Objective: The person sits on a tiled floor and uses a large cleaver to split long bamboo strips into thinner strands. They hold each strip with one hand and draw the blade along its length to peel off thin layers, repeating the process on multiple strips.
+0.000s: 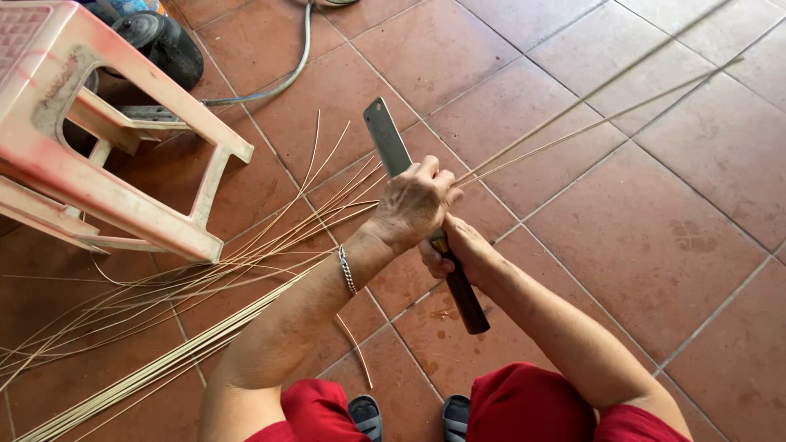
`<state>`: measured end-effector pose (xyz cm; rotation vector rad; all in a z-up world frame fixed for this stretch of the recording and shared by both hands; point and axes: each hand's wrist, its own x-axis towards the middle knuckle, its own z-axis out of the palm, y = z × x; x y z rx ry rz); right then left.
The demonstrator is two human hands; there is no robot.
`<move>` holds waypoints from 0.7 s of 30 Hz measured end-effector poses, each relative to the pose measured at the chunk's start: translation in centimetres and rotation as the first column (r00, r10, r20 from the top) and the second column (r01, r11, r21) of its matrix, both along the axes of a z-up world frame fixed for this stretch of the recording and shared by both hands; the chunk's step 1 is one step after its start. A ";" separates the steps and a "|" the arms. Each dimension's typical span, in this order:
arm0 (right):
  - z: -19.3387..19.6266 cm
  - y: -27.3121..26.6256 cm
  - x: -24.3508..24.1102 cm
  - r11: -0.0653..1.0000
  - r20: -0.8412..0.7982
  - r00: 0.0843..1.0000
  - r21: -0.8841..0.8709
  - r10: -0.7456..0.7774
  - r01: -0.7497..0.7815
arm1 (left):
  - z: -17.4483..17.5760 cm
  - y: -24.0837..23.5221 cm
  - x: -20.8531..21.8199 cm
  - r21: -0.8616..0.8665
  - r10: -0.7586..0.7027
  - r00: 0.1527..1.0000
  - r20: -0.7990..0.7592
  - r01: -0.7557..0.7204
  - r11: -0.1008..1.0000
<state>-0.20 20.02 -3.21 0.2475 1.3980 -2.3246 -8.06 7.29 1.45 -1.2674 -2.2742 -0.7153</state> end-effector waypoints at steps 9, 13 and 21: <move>3.6 -1.2 -5.7 0.990 -0.109 0.984 0.033 0.143 -0.140 | 0.8 -6.9 -3.1 0.340 0.060 0.976 0.208 -0.129 0.932; 1.9 -2.3 -6.3 1.000 -0.062 0.998 0.007 -0.011 0.012 | 0.5 -10.4 -3.6 0.569 -0.077 0.904 0.420 -0.196 0.799; -3.6 2.1 -4.8 0.970 -0.094 0.976 -0.167 -0.194 0.177 | 0.4 -19.0 -4.5 0.684 -0.144 0.853 0.501 -0.289 0.670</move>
